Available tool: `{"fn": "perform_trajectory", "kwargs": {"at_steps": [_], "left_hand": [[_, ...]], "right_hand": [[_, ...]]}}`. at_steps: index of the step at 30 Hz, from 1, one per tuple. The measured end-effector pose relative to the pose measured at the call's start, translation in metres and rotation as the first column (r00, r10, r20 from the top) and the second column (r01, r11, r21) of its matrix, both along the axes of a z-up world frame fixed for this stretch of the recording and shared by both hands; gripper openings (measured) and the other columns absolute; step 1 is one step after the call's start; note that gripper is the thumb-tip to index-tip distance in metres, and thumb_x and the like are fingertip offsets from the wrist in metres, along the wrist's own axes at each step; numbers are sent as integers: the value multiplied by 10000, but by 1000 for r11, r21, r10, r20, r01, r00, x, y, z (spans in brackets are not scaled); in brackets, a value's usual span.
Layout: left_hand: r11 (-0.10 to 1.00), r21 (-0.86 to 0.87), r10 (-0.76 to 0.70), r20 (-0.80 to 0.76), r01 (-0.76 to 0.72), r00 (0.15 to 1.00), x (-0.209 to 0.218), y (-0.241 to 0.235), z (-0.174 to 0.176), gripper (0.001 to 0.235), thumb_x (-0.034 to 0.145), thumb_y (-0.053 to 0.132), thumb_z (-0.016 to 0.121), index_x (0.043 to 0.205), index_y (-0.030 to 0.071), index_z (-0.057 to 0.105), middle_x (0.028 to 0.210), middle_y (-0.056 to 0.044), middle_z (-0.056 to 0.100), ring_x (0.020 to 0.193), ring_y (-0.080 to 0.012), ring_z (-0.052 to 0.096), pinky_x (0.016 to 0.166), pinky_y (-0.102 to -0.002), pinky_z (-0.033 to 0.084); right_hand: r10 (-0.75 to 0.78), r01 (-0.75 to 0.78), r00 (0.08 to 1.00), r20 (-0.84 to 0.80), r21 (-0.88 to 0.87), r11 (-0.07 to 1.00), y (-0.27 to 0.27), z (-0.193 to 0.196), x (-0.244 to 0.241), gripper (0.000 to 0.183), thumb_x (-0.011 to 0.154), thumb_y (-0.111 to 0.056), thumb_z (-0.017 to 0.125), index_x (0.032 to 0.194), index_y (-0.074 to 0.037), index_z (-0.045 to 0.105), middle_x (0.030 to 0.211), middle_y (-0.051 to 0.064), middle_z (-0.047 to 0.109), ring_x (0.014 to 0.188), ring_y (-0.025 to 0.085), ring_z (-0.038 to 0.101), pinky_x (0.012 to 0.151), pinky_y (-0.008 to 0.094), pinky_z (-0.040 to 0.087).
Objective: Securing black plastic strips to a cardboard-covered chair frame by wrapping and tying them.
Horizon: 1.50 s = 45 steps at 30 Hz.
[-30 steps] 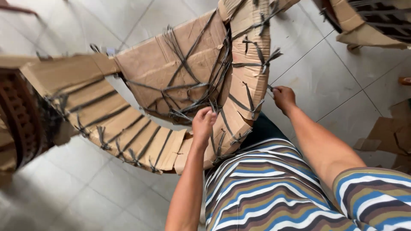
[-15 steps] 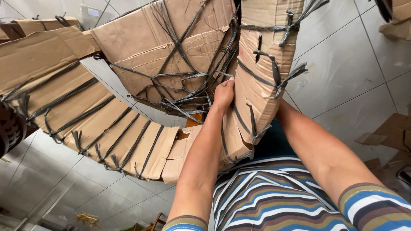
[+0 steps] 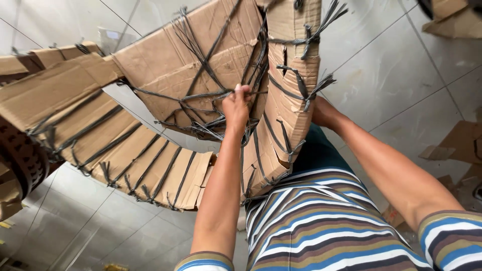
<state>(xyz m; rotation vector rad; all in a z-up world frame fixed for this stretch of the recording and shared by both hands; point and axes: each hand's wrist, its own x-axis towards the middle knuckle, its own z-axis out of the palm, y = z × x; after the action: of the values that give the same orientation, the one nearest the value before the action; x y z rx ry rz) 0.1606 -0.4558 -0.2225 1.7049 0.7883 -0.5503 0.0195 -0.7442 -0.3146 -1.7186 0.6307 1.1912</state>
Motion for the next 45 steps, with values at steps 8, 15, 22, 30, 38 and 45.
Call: {"fn": "perform_trajectory", "kwargs": {"at_steps": [8,15,22,30,38,45], "left_hand": [[971,133,-222,175,201,959,7,14,116,444,1080,429,535,1051,70,796,944,-147,781,876,-250,752,834,-417,608],[860,306,-509,467,408,723,4,-46,116,380,999,375,668,717,123,703,701,-78,704,731,-297,725,684,-379,571],[661,648,-750,557,379,356,-35,-93,115,296,954,327,670,705,174,630,586,-70,616,571,-313,673,529,-420,551],[841,394,-540,594,370,596,-81,-50,116,239,1060,248,582,916,99,700,791,-110,656,788,-349,705,648,-412,572],[860,342,-508,641,378,576,-71,-58,110,194,1035,192,609,1173,121,725,798,-96,728,825,-339,734,703,-453,587],[794,330,-604,520,510,604,-86,-83,115,181,1007,195,596,1143,191,715,789,-106,754,835,-338,752,739,-482,597]], "right_hand": [[135,-122,980,149,-93,988,-5,137,41,293,1040,-448,546,1171,-284,751,861,16,746,884,214,718,710,381,533],[232,-196,903,362,-134,971,13,198,59,295,1038,-389,543,1154,-196,734,979,153,769,1060,378,703,899,494,549],[335,-265,877,343,-236,935,24,232,70,286,1027,-402,535,1120,-223,737,945,158,764,1029,405,706,888,516,548],[304,-230,876,374,-230,946,19,282,66,265,1050,-342,519,1098,-196,734,958,165,781,1031,421,709,886,529,554],[313,-232,753,579,-212,949,32,316,72,207,1064,-277,556,986,-149,699,745,180,696,797,414,699,714,502,540],[354,-267,716,602,-233,935,42,326,74,201,1067,-258,553,984,-142,694,747,193,690,777,421,696,707,499,541]]}}
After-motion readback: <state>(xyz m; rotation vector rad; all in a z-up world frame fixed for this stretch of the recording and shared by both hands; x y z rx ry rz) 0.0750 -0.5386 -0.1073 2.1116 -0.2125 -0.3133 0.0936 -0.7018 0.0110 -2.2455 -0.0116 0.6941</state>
